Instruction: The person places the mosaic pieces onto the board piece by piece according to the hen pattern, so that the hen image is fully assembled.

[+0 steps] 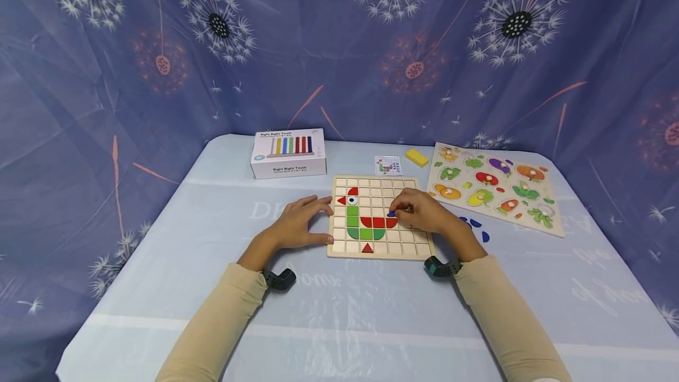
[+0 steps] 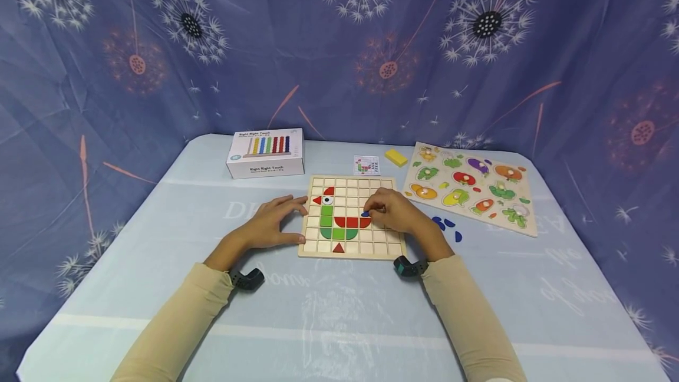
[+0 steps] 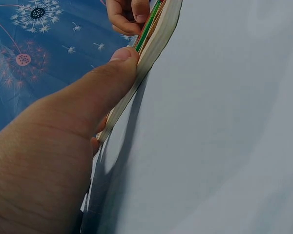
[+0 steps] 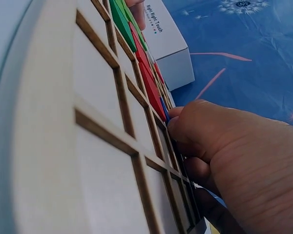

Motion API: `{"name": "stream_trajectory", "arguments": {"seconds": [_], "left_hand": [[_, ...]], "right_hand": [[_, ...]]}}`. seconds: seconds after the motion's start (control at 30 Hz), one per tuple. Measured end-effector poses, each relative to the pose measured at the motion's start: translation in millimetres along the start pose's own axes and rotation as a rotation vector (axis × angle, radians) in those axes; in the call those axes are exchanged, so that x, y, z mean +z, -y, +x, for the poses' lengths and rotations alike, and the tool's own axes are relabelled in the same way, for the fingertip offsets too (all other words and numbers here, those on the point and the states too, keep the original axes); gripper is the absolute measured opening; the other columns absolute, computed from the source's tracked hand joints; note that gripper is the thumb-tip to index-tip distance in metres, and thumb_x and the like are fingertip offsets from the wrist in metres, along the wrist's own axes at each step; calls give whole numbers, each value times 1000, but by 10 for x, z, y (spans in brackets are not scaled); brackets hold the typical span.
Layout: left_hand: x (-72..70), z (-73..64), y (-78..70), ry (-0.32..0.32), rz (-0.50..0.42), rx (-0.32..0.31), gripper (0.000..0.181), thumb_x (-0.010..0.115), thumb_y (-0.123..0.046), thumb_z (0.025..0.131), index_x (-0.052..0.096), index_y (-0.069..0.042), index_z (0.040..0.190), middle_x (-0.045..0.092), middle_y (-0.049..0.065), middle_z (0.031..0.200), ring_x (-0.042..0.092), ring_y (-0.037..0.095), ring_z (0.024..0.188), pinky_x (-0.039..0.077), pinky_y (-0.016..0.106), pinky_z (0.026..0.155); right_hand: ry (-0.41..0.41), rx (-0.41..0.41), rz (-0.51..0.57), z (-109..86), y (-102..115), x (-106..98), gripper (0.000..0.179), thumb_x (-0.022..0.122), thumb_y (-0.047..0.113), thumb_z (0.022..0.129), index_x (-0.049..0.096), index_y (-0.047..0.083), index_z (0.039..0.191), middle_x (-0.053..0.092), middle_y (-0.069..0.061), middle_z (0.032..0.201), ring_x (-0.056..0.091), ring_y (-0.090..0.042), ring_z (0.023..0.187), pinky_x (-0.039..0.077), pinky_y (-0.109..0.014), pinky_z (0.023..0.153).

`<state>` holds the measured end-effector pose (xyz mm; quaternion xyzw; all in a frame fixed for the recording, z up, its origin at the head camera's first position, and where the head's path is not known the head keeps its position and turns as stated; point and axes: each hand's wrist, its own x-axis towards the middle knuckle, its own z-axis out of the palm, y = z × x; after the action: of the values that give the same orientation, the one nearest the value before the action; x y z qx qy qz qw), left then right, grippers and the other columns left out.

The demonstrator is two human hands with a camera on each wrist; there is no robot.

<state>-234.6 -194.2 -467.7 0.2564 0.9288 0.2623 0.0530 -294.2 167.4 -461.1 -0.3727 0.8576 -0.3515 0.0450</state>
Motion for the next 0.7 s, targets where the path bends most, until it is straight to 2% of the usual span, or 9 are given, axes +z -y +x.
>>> {"name": "stream_trajectory", "arguments": {"seconds": [0.1,0.23,0.33,0.43,0.53,0.7], "left_hand": [[-1,1,-1,-2,1,-1,58,76,-62,81,56,-31,126,33,-8,162,22,31,150,19,56,114],[2,4,2,-1,-4,-6,58,76,-62,81,56,-31,126,33,-9,162,21,30,150,18,56,114],[0,3,1,1,-10,-9,58,76,-63,81,56,-31,125,33,-9,162,21,30,150,18,56,115],[-5,1,5,8,-7,-11,58,75,-64,81,56,-32,126,32,-9,162,21,30,150,18,56,115],[-13,-2,10,10,-6,-17,59,75,-64,81,56,-32,126,32,-10,162,20,29,151,17,56,115],[0,15,-4,10,-14,-23,59,77,-62,80,56,-32,126,33,-8,162,20,30,151,16,57,115]], "right_hand": [[-4,10,12,0,1,4,19,70,1,92,74,12,107,63,2,101,54,-18,86,47,-33,74],[-8,65,47,-3,42,-32,26,67,2,95,67,7,120,62,-1,98,55,-19,85,48,-31,73],[-13,108,51,-32,89,-118,29,65,4,98,63,3,127,63,-4,99,56,-21,86,49,-35,76],[-32,130,11,-101,118,-255,30,64,4,99,62,1,129,65,-9,105,58,-23,93,49,-43,81],[-49,149,-42,-223,107,-417,30,64,4,99,63,0,129,66,-13,111,60,-26,102,47,-49,86],[-66,198,-130,-599,-24,-642,31,65,3,98,61,-2,128,67,-14,109,61,-30,101,48,-52,85]]}}
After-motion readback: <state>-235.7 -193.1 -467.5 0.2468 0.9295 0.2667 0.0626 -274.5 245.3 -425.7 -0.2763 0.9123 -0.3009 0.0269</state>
